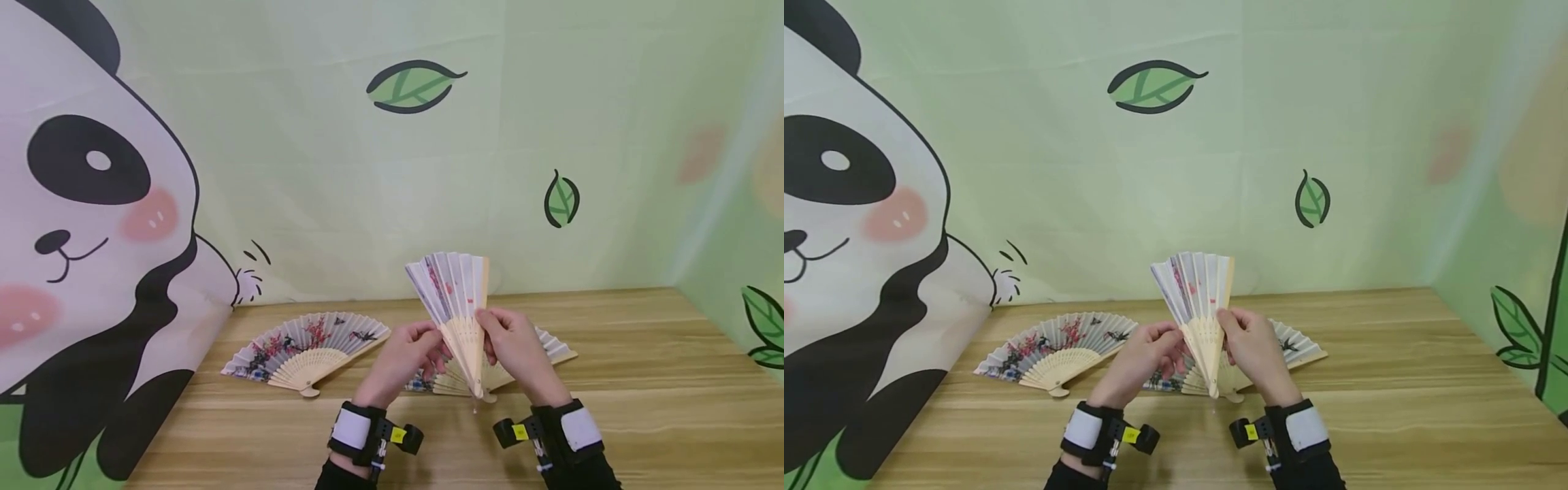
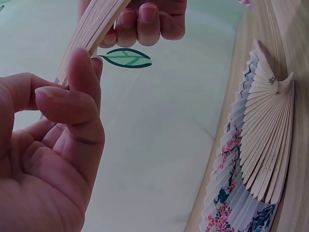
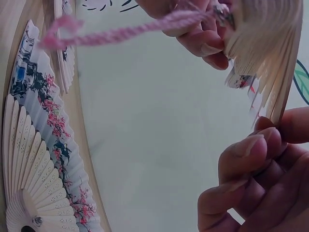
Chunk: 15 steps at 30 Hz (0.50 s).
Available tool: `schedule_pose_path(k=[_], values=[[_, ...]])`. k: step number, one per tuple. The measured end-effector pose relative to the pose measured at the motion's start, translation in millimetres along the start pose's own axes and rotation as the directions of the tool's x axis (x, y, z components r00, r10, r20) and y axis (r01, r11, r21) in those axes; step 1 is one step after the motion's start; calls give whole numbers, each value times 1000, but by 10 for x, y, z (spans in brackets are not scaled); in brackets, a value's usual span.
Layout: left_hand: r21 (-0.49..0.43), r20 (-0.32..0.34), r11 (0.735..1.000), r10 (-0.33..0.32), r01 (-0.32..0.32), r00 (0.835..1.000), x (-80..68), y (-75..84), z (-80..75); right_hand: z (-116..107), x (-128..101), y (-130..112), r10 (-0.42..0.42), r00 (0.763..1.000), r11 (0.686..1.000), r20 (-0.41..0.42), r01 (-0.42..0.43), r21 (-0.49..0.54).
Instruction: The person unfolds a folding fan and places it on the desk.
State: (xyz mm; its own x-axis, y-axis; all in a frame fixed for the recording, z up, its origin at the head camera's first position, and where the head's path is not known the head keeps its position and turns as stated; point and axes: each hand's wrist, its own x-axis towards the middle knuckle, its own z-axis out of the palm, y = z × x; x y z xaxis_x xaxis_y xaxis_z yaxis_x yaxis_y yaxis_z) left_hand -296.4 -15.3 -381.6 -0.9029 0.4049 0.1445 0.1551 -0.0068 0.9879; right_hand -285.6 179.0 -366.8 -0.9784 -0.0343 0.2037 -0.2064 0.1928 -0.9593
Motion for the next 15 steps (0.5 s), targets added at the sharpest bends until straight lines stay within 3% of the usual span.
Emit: schedule_pose_path(k=[15], values=[[-55,-31,998,-5,3,1000,13,0,-14,-21,16,16,9,998,1000,-67,-7,21]])
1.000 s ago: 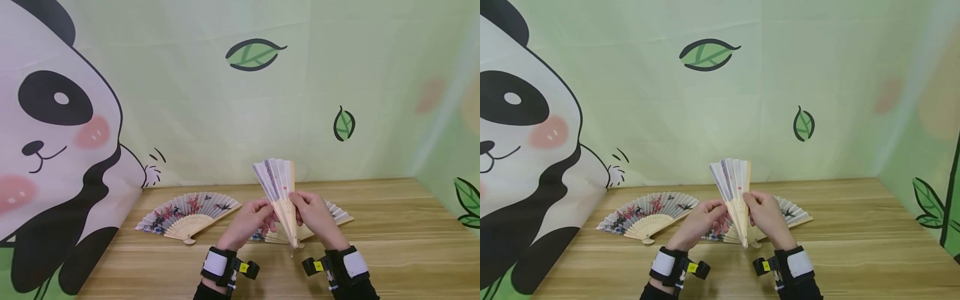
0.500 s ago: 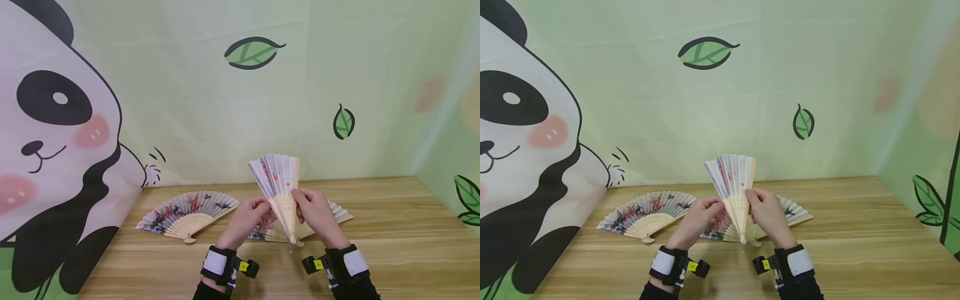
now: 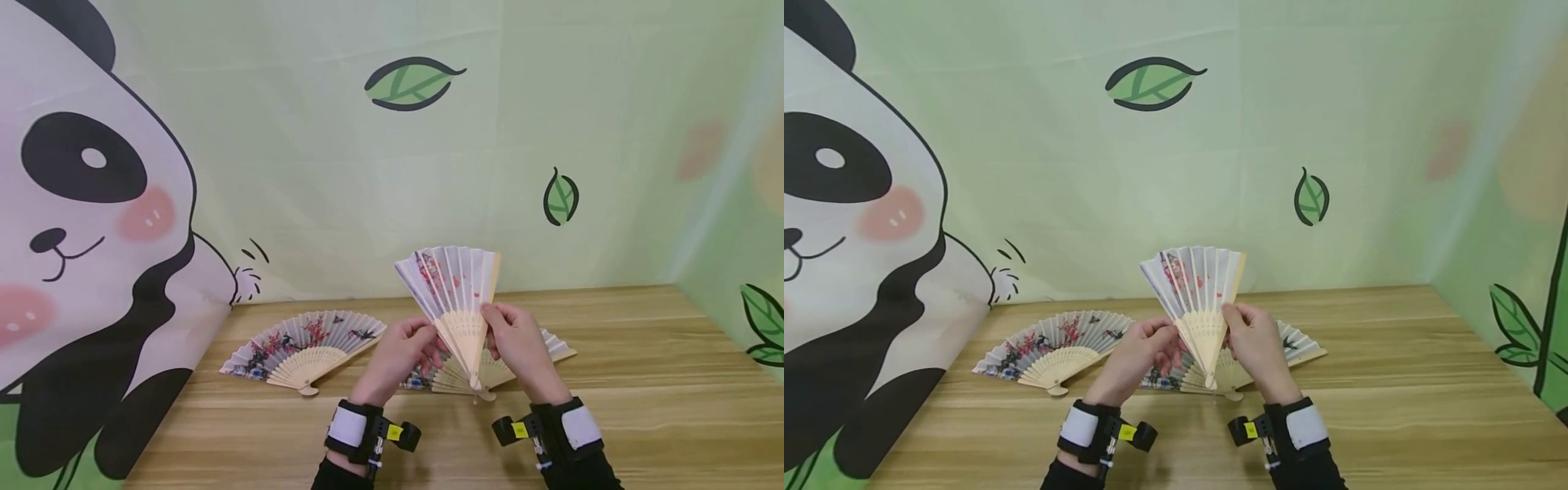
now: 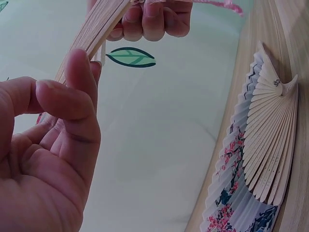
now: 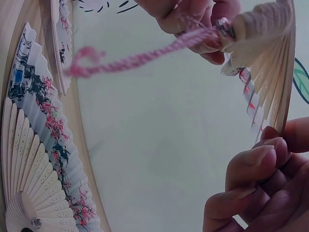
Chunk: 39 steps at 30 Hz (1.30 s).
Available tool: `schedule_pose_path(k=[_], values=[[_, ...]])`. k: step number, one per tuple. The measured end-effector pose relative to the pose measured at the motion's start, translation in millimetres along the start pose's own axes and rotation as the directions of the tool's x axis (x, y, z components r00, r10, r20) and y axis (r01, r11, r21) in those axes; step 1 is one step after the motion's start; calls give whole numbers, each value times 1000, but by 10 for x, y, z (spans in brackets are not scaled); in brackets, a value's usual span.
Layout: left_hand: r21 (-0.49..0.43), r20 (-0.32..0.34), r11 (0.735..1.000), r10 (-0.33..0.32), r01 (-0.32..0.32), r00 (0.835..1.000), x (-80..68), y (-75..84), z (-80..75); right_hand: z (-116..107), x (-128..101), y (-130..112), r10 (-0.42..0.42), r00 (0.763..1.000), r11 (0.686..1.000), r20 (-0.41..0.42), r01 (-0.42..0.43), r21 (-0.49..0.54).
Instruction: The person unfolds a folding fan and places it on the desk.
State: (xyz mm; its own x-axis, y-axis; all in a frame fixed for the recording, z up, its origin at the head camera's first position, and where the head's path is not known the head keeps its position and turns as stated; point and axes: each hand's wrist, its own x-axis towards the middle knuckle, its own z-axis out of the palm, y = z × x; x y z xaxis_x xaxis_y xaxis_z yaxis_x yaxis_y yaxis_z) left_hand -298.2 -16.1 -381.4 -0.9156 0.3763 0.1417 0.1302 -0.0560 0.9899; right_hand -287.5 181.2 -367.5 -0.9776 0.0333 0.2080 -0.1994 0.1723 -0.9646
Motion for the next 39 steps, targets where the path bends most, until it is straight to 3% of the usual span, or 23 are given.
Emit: schedule_pose_path(k=[19,39], values=[[-34,-22,999,28,-29,999,7,14,-6,-47,-31,-48,18,999,1000,-37,-18,2],[-48,-63,998,43,-46,997,7,28,-27,-36,-18,-65,36,996,995,-81,-28,100]])
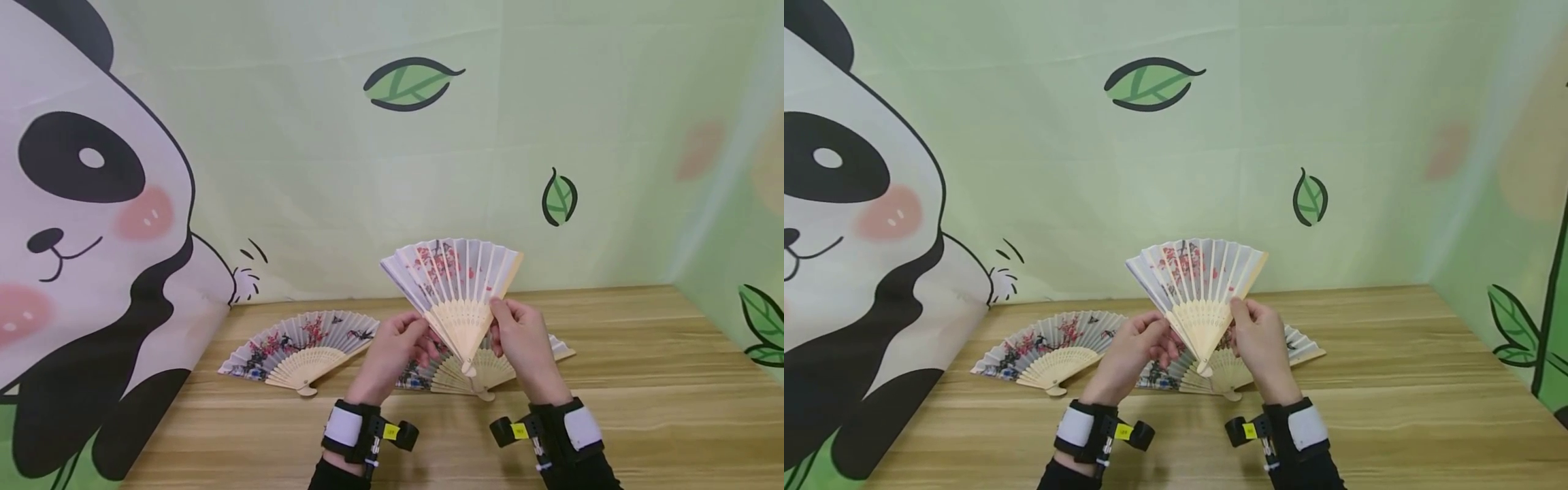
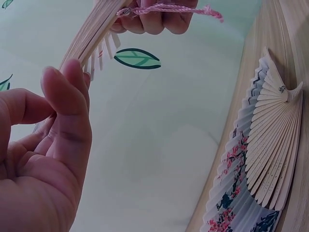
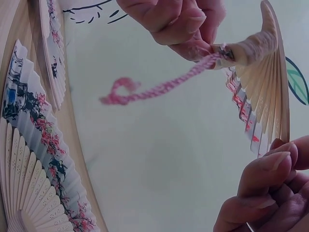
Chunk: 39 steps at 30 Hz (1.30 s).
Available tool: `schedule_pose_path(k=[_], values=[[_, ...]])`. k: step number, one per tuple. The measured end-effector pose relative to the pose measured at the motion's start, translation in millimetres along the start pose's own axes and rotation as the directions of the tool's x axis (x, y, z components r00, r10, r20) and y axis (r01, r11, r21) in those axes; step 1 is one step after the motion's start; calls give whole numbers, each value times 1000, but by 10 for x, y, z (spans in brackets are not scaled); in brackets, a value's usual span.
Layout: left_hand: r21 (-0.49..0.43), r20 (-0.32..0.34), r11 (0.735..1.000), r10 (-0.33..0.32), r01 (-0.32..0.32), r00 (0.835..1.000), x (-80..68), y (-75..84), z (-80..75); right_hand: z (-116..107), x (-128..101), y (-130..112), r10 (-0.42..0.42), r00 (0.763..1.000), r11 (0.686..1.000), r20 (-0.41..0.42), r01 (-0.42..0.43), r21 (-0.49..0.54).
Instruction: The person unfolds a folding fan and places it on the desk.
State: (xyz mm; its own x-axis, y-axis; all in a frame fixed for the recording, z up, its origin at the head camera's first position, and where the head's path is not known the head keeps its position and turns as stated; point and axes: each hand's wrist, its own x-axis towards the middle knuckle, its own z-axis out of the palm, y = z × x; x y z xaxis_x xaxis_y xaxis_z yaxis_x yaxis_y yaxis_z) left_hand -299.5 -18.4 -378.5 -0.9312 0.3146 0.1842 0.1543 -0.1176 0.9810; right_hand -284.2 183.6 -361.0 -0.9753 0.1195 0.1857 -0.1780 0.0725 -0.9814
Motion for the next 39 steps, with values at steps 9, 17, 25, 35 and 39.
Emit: schedule_pose_path(k=[9,17,25,35,39], values=[[-5,13,1000,14,-14,1000,3,7,-3,-10,-15,-14,23,1000,998,6,-23,52],[-14,11,1000,13,-13,1000,-2,5,-14,-18,-27,-13,32,999,993,-12,-31,115],[-6,2,1000,16,-16,1000,-1,0,-15,-11,-32,-35,55,998,987,-16,-52,154],[-19,-20,1000,23,-24,1000,-8,-1,-20,-12,-29,-68,79,997,969,-12,-74,236],[-31,-25,999,29,-29,999,-12,0,-27,-21,-25,-72,87,996,961,-18,-79,267]])
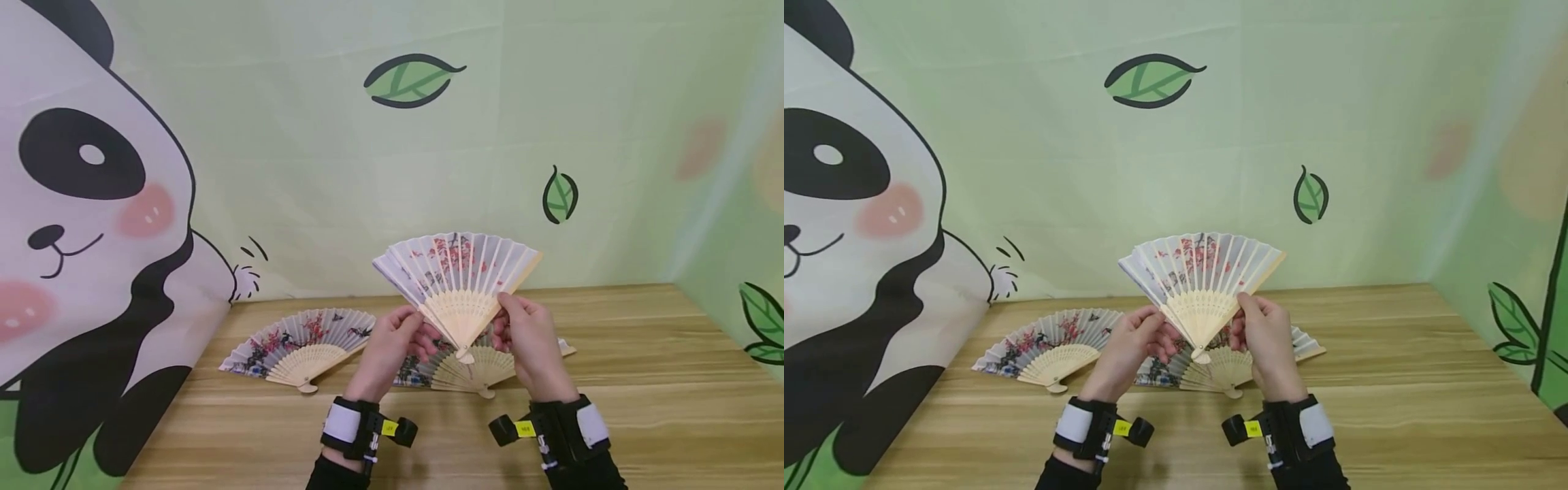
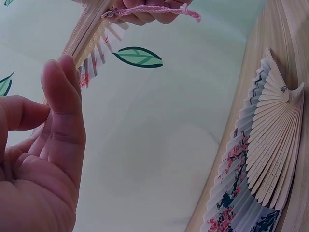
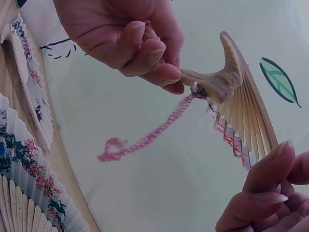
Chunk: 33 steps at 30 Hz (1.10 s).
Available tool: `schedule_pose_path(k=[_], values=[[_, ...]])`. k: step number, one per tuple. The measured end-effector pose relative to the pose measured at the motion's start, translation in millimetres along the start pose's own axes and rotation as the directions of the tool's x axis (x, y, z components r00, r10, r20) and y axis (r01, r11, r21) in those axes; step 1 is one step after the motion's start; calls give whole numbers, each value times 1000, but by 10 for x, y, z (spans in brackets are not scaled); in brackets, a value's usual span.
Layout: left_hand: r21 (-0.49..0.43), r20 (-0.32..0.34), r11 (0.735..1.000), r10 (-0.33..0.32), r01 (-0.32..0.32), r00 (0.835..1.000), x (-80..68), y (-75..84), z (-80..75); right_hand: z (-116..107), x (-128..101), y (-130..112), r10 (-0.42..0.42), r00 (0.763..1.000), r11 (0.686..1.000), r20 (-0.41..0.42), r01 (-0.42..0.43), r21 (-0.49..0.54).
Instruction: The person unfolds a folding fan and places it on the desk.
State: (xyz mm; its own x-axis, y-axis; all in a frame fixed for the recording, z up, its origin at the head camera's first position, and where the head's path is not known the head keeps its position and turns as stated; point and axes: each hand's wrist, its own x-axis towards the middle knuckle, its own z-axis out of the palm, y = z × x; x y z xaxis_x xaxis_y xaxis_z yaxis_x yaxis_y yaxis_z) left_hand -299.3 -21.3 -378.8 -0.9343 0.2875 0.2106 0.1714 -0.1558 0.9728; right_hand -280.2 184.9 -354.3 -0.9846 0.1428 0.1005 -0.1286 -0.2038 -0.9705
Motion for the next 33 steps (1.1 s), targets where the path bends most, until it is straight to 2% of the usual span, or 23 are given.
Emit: schedule_pose_path(k=[15,23,33], values=[[-10,-35,1000,8,-8,999,16,-2,4,-20,0,-20,12,1000,1000,3,-12,24],[-26,-34,999,37,-38,999,26,4,46,-41,29,-52,17,1000,999,-18,-16,32],[-56,-69,998,23,-27,997,18,-17,67,-68,26,-42,18,998,999,-60,-16,36]])
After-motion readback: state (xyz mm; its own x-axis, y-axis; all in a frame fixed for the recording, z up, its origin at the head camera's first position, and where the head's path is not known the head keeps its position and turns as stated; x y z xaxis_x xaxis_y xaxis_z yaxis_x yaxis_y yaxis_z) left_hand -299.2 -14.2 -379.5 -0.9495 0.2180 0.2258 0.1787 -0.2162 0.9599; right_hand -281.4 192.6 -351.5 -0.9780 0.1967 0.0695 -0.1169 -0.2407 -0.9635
